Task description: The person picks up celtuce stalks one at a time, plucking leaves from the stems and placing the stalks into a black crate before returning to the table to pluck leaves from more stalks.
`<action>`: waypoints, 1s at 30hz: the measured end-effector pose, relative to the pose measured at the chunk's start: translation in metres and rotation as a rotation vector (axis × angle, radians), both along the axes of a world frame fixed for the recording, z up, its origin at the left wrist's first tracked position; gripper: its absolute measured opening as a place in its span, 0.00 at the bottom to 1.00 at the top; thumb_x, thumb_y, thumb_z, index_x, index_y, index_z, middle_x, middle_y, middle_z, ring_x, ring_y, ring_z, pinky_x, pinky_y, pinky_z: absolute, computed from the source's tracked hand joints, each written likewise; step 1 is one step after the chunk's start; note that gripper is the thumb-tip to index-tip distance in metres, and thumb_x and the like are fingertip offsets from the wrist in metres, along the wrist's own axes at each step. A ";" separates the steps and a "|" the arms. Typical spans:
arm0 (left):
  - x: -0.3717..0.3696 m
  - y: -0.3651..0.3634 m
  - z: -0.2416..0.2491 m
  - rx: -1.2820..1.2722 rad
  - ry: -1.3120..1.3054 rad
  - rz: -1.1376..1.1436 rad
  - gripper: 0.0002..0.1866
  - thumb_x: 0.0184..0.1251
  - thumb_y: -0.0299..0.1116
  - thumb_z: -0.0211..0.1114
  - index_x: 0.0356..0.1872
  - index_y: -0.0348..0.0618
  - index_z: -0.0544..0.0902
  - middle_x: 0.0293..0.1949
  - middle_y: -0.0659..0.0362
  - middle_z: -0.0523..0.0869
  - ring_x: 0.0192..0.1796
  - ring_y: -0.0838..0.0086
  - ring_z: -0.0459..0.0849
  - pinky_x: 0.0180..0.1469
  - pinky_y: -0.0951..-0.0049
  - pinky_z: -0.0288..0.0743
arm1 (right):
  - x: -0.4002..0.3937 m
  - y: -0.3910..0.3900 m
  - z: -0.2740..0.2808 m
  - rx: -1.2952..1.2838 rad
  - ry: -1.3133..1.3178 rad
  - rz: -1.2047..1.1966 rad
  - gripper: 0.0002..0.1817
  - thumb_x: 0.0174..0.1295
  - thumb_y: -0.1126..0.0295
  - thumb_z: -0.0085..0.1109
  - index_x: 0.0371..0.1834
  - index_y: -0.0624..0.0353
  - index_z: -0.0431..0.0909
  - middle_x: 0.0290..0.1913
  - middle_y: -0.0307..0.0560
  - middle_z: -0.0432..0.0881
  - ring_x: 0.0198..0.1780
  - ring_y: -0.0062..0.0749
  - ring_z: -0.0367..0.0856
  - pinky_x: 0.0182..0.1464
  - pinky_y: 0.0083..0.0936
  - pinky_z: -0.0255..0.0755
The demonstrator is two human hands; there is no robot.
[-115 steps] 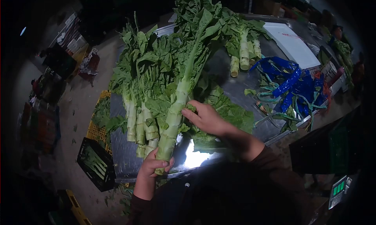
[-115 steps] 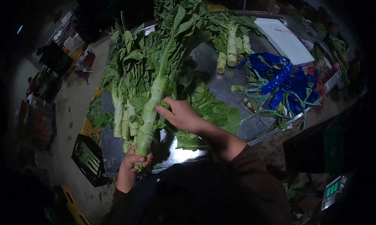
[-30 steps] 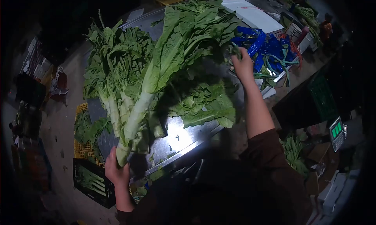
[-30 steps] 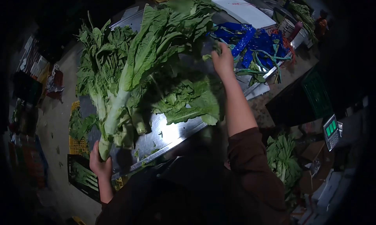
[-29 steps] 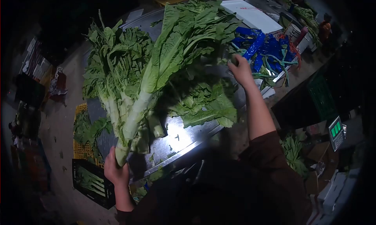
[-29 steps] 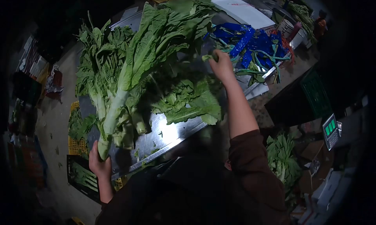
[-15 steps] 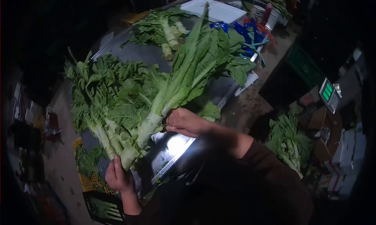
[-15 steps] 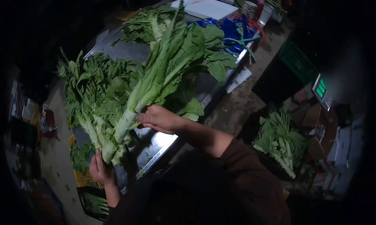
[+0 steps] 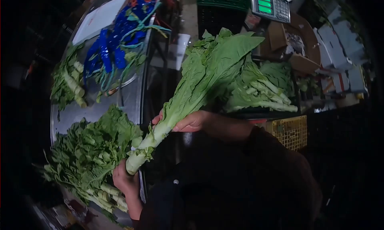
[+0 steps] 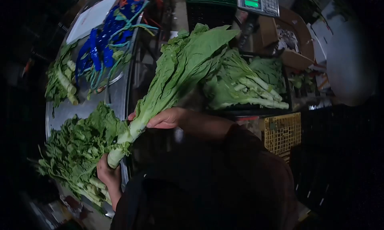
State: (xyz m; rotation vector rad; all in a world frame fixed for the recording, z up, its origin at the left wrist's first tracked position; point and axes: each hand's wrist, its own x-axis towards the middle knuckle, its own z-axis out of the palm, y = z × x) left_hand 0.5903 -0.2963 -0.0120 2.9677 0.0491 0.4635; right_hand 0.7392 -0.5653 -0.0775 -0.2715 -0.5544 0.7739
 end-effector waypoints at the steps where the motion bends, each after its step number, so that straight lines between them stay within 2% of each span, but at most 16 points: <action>1: 0.014 -0.019 -0.001 -0.032 0.022 -0.024 0.27 0.35 0.26 0.72 0.45 0.46 0.80 0.34 0.53 0.82 0.39 0.53 0.79 0.41 0.58 0.73 | 0.001 -0.021 -0.010 0.040 0.057 -0.021 0.27 0.52 0.87 0.51 0.58 0.59 0.66 0.63 0.52 0.69 0.67 0.44 0.64 0.68 0.47 0.56; 4: 0.057 -0.068 -0.013 -0.076 0.140 -0.168 0.27 0.36 0.24 0.68 0.46 0.46 0.80 0.39 0.53 0.84 0.43 0.54 0.81 0.46 0.61 0.75 | -0.006 -0.085 -0.028 -0.045 0.296 -0.201 0.29 0.54 0.86 0.49 0.62 0.59 0.63 0.64 0.52 0.68 0.67 0.45 0.64 0.68 0.48 0.55; 8: 0.105 -0.147 -0.034 -0.200 0.463 -0.297 0.27 0.37 0.25 0.68 0.47 0.49 0.80 0.39 0.52 0.85 0.43 0.53 0.82 0.44 0.62 0.77 | -0.030 -0.170 -0.044 -0.349 0.468 -0.399 0.27 0.62 0.76 0.51 0.66 0.58 0.62 0.63 0.48 0.69 0.65 0.40 0.67 0.67 0.34 0.61; 9: 0.113 -0.170 -0.040 -0.219 0.503 -0.368 0.26 0.38 0.25 0.68 0.47 0.49 0.80 0.39 0.52 0.85 0.43 0.54 0.82 0.44 0.62 0.77 | -0.040 -0.187 -0.050 -0.386 0.494 -0.485 0.26 0.62 0.69 0.55 0.65 0.59 0.64 0.60 0.46 0.71 0.63 0.36 0.69 0.63 0.30 0.64; 12: 0.133 -0.228 -0.076 -0.270 0.719 -0.527 0.23 0.41 0.30 0.70 0.45 0.48 0.80 0.38 0.53 0.85 0.42 0.54 0.83 0.43 0.62 0.77 | -0.063 -0.238 -0.086 -0.448 0.542 -0.723 0.22 0.63 0.67 0.55 0.59 0.62 0.68 0.57 0.45 0.74 0.58 0.33 0.72 0.58 0.28 0.67; 16: 0.143 -0.327 -0.091 -0.167 1.272 -0.560 0.26 0.49 0.38 0.70 0.52 0.47 0.76 0.44 0.51 0.83 0.49 0.57 0.82 0.49 0.63 0.75 | -0.081 -0.282 -0.086 -0.198 0.930 -0.983 0.20 0.62 0.61 0.56 0.53 0.60 0.71 0.52 0.48 0.76 0.56 0.40 0.74 0.59 0.34 0.68; 17: 0.142 -0.339 -0.096 -0.176 1.282 -0.548 0.26 0.49 0.38 0.70 0.52 0.47 0.76 0.44 0.51 0.83 0.49 0.57 0.82 0.49 0.63 0.75 | -0.088 -0.306 -0.086 -0.359 0.807 -1.055 0.18 0.61 0.61 0.55 0.49 0.60 0.72 0.48 0.50 0.77 0.51 0.40 0.76 0.55 0.35 0.70; 18: 0.139 -0.348 -0.100 -0.417 1.292 -0.654 0.30 0.51 0.39 0.70 0.57 0.47 0.73 0.49 0.50 0.81 0.52 0.60 0.80 0.52 0.65 0.73 | -0.093 -0.327 -0.083 -0.516 0.679 -1.119 0.16 0.61 0.62 0.54 0.46 0.61 0.73 0.44 0.51 0.78 0.47 0.40 0.78 0.51 0.35 0.72; 19: 0.138 -0.354 -0.103 -0.660 1.284 -0.754 0.34 0.52 0.40 0.70 0.62 0.46 0.69 0.53 0.49 0.78 0.56 0.63 0.78 0.55 0.66 0.71 | -0.092 -0.343 -0.073 -0.686 0.669 -1.207 0.13 0.61 0.64 0.51 0.40 0.62 0.74 0.38 0.50 0.79 0.41 0.35 0.78 0.45 0.29 0.71; 20: 0.139 -0.358 -0.103 -0.669 1.288 -0.740 0.34 0.52 0.40 0.70 0.62 0.46 0.69 0.53 0.49 0.78 0.56 0.63 0.78 0.55 0.66 0.71 | -0.089 -0.359 -0.059 -0.858 0.649 -1.290 0.12 0.61 0.65 0.47 0.34 0.64 0.76 0.32 0.49 0.80 0.36 0.30 0.79 0.40 0.23 0.71; 22: 0.144 -0.360 -0.103 -0.852 1.342 -0.784 0.37 0.58 0.41 0.68 0.67 0.43 0.63 0.60 0.49 0.72 0.61 0.67 0.72 0.59 0.68 0.68 | -0.084 -0.390 -0.045 -0.974 0.734 -1.372 0.11 0.59 0.66 0.49 0.30 0.63 0.76 0.27 0.46 0.78 0.31 0.28 0.77 0.35 0.24 0.69; 24: 0.148 -0.348 -0.116 -0.899 1.368 -0.669 0.34 0.61 0.38 0.67 0.67 0.44 0.64 0.60 0.51 0.73 0.60 0.68 0.73 0.59 0.69 0.68 | -0.082 -0.415 -0.041 -1.035 0.690 -1.306 0.09 0.57 0.69 0.53 0.35 0.63 0.74 0.30 0.45 0.78 0.32 0.26 0.76 0.35 0.23 0.68; 26: 0.150 -0.333 -0.122 -1.067 1.435 -0.461 0.27 0.66 0.30 0.61 0.65 0.43 0.66 0.57 0.55 0.75 0.56 0.73 0.75 0.58 0.74 0.68 | -0.078 -0.427 -0.039 -1.238 0.498 -1.319 0.15 0.55 0.73 0.55 0.47 0.63 0.70 0.35 0.44 0.77 0.34 0.26 0.75 0.37 0.21 0.68; 27: 0.150 -0.327 -0.122 -1.070 1.433 -0.451 0.27 0.66 0.30 0.61 0.65 0.43 0.66 0.57 0.55 0.75 0.56 0.73 0.75 0.58 0.74 0.68 | -0.084 -0.441 -0.047 -1.413 0.500 -1.187 0.23 0.57 0.74 0.55 0.57 0.62 0.64 0.41 0.43 0.76 0.38 0.26 0.74 0.41 0.22 0.69; 28: 0.151 -0.320 -0.122 -1.107 1.426 -0.430 0.25 0.67 0.30 0.59 0.64 0.43 0.67 0.55 0.57 0.76 0.54 0.75 0.76 0.57 0.75 0.69 | -0.087 -0.449 -0.060 -1.411 0.496 -1.174 0.23 0.57 0.74 0.55 0.57 0.62 0.64 0.41 0.43 0.76 0.38 0.26 0.74 0.41 0.22 0.69; 30: 0.145 -0.307 -0.122 -1.145 1.419 -0.393 0.23 0.68 0.29 0.58 0.63 0.42 0.68 0.53 0.58 0.78 0.53 0.76 0.76 0.56 0.76 0.69 | -0.089 -0.454 -0.084 -1.674 0.081 -1.042 0.24 0.59 0.72 0.55 0.59 0.61 0.63 0.41 0.45 0.76 0.41 0.28 0.74 0.44 0.25 0.70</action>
